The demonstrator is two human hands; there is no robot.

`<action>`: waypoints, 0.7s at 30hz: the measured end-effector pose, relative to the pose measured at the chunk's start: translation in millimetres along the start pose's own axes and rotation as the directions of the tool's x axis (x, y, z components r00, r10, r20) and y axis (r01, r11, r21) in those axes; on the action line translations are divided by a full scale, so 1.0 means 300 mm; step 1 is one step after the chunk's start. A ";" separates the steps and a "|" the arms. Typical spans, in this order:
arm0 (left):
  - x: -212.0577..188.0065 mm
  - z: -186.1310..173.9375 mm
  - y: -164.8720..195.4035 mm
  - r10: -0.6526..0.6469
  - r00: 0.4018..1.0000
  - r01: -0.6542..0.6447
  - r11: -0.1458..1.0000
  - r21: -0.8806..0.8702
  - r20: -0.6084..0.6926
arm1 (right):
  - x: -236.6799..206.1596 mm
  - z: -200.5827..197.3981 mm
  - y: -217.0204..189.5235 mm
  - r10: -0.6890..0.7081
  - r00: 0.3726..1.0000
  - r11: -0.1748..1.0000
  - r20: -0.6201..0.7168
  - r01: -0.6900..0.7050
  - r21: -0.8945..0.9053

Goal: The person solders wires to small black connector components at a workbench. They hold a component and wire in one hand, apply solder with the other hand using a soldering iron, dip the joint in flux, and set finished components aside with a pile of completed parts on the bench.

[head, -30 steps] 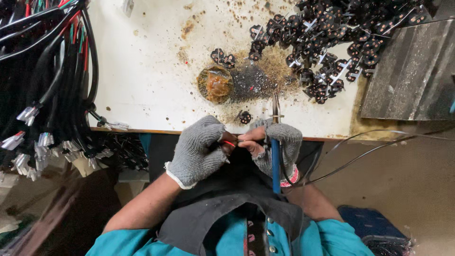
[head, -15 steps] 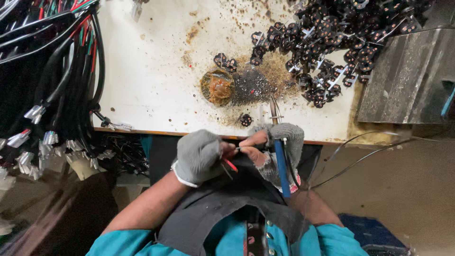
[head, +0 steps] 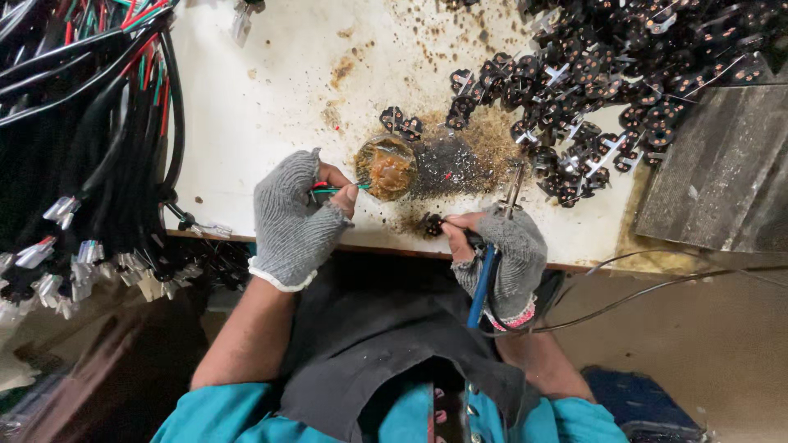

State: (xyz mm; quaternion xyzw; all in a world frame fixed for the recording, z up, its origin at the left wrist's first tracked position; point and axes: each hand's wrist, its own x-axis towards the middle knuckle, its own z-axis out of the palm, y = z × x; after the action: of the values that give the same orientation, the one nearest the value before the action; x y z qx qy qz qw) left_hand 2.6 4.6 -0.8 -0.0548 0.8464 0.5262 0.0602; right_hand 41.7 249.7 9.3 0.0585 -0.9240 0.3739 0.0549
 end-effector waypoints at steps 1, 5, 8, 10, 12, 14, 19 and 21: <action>0.003 0.002 0.000 0.025 1.000 -0.025 0.999 0.037 -0.003 | -0.001 -0.001 -0.002 0.004 1.000 1.000 -0.002 -0.004 0.020; 0.008 0.021 -0.008 0.122 0.992 -0.114 0.979 0.171 -0.037 | 0.001 -0.001 0.005 -0.060 0.998 0.997 -0.011 0.060 0.042; 0.005 0.033 -0.012 0.157 0.985 -0.144 0.975 0.172 -0.068 | 0.008 -0.003 0.016 -0.148 0.989 0.988 0.012 0.148 0.041; 0.004 0.036 -0.012 0.168 0.982 -0.154 0.975 0.159 -0.081 | 0.010 -0.009 0.019 -0.153 0.987 0.988 0.050 0.152 0.020; -0.001 0.033 -0.010 0.167 0.981 -0.150 0.975 0.163 -0.095 | 0.009 -0.017 0.021 -0.149 0.983 0.988 0.110 0.152 -0.024; -0.024 0.019 -0.002 0.209 0.972 -0.188 0.966 0.175 -0.111 | 0.007 -0.020 0.022 -0.150 0.977 0.985 0.153 0.160 -0.060; -0.119 -0.009 0.022 0.219 0.973 -0.224 0.971 0.084 0.072 | -0.007 0.009 0.030 -0.282 0.952 0.947 0.117 0.296 -0.125; -0.140 0.012 0.026 0.249 0.954 -0.267 0.959 0.090 0.168 | -0.014 0.017 0.033 -0.334 0.934 0.923 0.124 0.351 -0.158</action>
State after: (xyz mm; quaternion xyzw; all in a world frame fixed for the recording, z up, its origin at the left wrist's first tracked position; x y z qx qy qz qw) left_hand 42.9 12.4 11.3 0.1009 0.8673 0.4839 0.0594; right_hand 44.1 253.5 -1.5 0.2319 -0.9306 0.2716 0.0805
